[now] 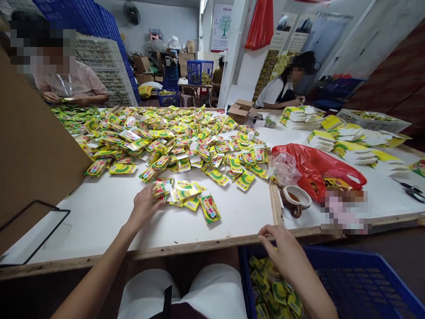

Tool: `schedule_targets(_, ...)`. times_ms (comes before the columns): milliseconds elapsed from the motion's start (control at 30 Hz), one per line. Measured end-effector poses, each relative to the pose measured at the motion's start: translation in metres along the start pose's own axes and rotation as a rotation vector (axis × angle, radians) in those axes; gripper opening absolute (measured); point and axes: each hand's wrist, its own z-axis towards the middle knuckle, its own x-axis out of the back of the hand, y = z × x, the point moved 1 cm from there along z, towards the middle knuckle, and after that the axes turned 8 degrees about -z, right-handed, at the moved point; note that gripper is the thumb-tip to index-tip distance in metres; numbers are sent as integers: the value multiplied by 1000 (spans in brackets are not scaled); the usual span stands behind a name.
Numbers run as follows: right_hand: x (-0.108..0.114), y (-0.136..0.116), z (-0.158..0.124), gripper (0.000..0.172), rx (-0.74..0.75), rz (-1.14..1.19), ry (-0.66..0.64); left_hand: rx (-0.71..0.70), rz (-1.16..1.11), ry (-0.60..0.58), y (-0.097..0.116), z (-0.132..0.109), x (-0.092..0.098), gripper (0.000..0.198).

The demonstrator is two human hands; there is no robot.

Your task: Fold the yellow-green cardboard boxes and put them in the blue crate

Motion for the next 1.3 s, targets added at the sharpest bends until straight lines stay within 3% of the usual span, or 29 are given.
schedule_targets(67, -11, -5, -4, 16, 16, 107, -39, 38, 54, -53, -8, 8, 3, 55)
schedule_targets(133, -35, -30, -5, 18, 44, 270, -67, 40, 23, 1, -3, 5, 6, 55)
schedule_targets(200, -64, -67, -2, 18, 55, 442, -48, 18, -67, 117, 13, -10, 7, 59)
schedule_targets(267, -94, -104, 3, 16, 60, 626, -10, 3, -179, 155, 35, -33, 1, 61)
schedule_targets(367, -130, -143, 14, 23, 78, 838, 26, 8, -384, 72, 64, -70, -19, 52)
schedule_targets(500, -155, -151, 28, 21, 71, 902, 93, 77, -651, -8, 75, -95, -38, 51)
schedule_targets(633, -159, -136, 36, 30, 112, 1044, 64, 145, -833, -132, 66, -92, -34, 43)
schedule_targets(800, -153, -133, 38, 13, 197, 915, -25, 95, -824, -249, 54, -81, -24, 30)
schedule_targets(933, -147, -141, 45, 15, 273, 779, -3, 81, -759, -186, 51, -73, -19, 17)
schedule_targets(1067, -147, -143, 49, 16, 258, 823, 67, 124, -881, -100, 55, -71, -19, 22)
schedule_targets(1300, -137, -146, 41, 11, 362, 732, 88, 90, -843, -80, 66, -69, -21, 13)
